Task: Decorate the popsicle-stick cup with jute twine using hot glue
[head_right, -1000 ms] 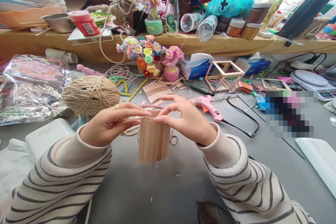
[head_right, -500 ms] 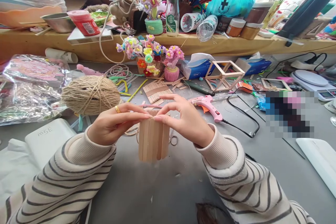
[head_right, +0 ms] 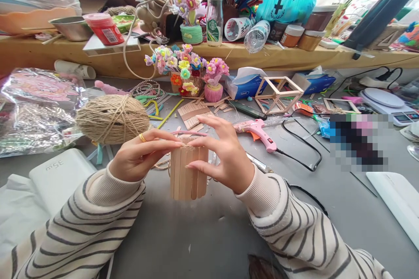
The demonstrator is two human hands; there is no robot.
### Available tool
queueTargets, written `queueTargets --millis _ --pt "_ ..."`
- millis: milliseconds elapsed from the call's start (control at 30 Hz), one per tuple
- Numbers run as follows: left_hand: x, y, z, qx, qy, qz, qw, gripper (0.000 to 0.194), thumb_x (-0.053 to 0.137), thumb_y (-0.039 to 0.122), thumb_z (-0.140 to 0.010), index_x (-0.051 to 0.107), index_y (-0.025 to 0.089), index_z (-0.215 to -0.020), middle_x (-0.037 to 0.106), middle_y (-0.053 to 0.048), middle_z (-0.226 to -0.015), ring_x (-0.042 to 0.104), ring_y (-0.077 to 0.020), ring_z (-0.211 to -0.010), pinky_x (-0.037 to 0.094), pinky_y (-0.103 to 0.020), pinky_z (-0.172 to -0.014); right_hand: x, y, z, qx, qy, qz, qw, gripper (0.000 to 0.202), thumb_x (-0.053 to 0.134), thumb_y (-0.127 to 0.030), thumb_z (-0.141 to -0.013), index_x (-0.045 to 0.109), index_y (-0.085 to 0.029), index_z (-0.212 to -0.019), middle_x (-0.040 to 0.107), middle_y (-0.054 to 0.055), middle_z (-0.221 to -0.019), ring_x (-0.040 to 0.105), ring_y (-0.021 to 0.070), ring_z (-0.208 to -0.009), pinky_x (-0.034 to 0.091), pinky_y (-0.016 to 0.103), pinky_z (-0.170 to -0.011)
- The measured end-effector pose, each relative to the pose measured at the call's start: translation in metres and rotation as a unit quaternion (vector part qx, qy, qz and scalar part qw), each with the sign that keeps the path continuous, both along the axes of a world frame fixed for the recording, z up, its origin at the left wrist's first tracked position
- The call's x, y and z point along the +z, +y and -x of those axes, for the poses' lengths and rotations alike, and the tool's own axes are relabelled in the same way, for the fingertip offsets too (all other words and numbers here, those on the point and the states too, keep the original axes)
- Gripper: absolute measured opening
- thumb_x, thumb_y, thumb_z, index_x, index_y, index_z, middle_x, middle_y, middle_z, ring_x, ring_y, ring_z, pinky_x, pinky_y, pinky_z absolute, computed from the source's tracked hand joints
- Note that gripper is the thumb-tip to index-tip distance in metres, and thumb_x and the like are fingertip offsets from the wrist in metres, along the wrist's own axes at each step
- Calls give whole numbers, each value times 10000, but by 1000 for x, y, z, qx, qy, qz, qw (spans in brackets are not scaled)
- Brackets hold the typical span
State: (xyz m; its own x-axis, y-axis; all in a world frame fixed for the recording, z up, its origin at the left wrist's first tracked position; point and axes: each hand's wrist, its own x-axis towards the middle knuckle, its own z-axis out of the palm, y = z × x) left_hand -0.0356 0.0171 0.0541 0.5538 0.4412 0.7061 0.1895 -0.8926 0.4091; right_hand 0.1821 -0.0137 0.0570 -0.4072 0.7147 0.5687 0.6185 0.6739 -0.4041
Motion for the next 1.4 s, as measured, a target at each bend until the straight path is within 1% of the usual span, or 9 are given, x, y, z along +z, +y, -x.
queueTargets --millis 200,367,467,567,700,900,1067,1267,1400 --pt "-2 -1 3 21 2 3 1000 218 479 123 -896 672 174 -985 681 -84 -887 671 -144 -896 559 -223 -788 -2 -7 0 -34 -10 -50 998 421 643 -466 -771 605 -233 -1120 479 124 -1365 401 286 -1293 344 505 -1062" --pt "-7 -1 5 22 -3 15 1000 272 497 25 -853 665 171 -1010 661 -78 -914 655 -134 -919 542 -212 -819 -13 -14 -5 -86 14 -65 994 533 672 -493 -735 544 -203 -1162 479 165 -1347 413 307 -1275 357 523 -1040" --pt "-9 -2 6 17 -12 22 1000 312 502 -24 -824 659 155 -1025 640 -82 -935 639 -129 -947 527 -198 -838 -22 -17 -5 -101 18 -75 992 499 660 -490 -747 552 -201 -1140 476 169 -1334 426 312 -1263 360 524 -1031" --pt "-9 -5 7 8 -18 24 1000 350 491 -48 -814 653 163 -1041 628 -73 -946 625 -123 -964 521 -191 -841 -27 -20 -4 -99 16 -76 992 467 617 -527 -767 561 -235 -1128 454 144 -1353 414 310 -1275 343 535 -1043" --pt "-7 -11 8 32 -9 17 999 337 490 -33 -825 648 163 -1049 625 -70 -953 623 -120 -928 525 -199 -817 -30 -24 -1 -97 20 -93 991 440 609 -509 -782 552 -247 -1131 428 138 -1360 397 310 -1278 331 548 -1050" --pt "-8 -25 8 62 -2 -34 998 256 491 53 -869 647 160 -1041 617 -79 -966 626 -125 -844 524 -194 -629 -35 -33 1 -92 28 -116 989 428 615 -464 -794 511 -259 -1155 399 128 -1340 399 304 -1274 353 546 -1045" --pt "-19 -44 11 92 2 -53 994 348 483 -8 -842 629 162 -1109 621 -81 -1022 632 -135 -856 484 -203 -550 -44 -37 0 -63 47 -172 982 445 596 -494 -796 519 -208 -1128 423 140 -1281 443 289 -1226 356 557 -1050" --pt "-29 -57 11 131 4 -89 987 353 495 -3 -837 617 162 -1125 620 -79 -1061 628 -146 -835 497 -253 -590 -48 -40 2 -56 54 -186 980 411 595 -468 -803 526 -204 -1110 437 128 -1235 458 275 -1205 357 541 -1068" --pt "-28 -55 8 142 23 -116 983 316 511 -29 -801 617 121 -1058 591 -94 -1067 614 -134 -841 491 -216 -565 -49 -40 3 -62 53 -188 979 422 598 -469 -803 524 -201 -1120 441 134 -1229 468 280 -1189 363 549 -1061"
